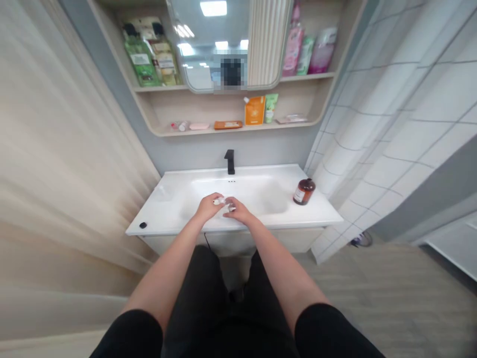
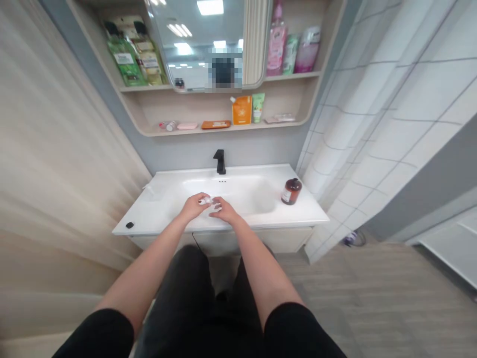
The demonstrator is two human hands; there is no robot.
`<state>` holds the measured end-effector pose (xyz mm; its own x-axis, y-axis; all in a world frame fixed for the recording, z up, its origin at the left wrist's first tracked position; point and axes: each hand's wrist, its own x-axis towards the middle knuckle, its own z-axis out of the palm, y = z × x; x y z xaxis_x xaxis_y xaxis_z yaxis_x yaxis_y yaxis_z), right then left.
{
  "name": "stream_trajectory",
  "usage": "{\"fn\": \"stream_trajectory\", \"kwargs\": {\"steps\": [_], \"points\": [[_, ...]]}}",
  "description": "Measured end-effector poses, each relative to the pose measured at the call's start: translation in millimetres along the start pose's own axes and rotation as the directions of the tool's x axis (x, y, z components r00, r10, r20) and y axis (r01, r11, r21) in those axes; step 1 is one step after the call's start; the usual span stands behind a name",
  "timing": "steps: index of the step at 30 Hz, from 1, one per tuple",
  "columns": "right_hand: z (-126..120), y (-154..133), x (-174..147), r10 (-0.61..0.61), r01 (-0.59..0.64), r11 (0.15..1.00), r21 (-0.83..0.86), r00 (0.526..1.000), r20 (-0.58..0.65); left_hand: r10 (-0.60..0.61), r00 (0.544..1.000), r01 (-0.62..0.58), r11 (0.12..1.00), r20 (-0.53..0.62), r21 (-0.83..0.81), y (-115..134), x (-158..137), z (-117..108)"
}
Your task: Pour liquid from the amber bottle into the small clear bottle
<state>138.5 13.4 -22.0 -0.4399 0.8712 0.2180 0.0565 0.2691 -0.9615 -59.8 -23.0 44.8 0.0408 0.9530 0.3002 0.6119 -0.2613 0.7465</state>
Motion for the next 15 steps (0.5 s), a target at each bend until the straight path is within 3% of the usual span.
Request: {"fn": "stream_trajectory", "kwargs": {"steps": [3,9,15], "points": [[-1.0,1.4,2.0,-0.024,0.024,1.0,-0.005,1.0,0.005,-0.041,0.998,0.028,0.976,-0.056,-0.217,-16.6,-5.6,19.1],[-3.7,6.6,3.2,-0.008,0.006,0.999,-0.049,0.999,-0.043,-0.111,0.973,0.011,0.9,-0.204,-0.435,-41.0,-1.5,49.1],[-2.8,15.0,5.2,0.023,-0.038,0.992,-0.121,0.992,-0.122,-0.153,0.977,0.044,0.824,-0.147,-0.565,-53.6,6.7,55.0]]}}
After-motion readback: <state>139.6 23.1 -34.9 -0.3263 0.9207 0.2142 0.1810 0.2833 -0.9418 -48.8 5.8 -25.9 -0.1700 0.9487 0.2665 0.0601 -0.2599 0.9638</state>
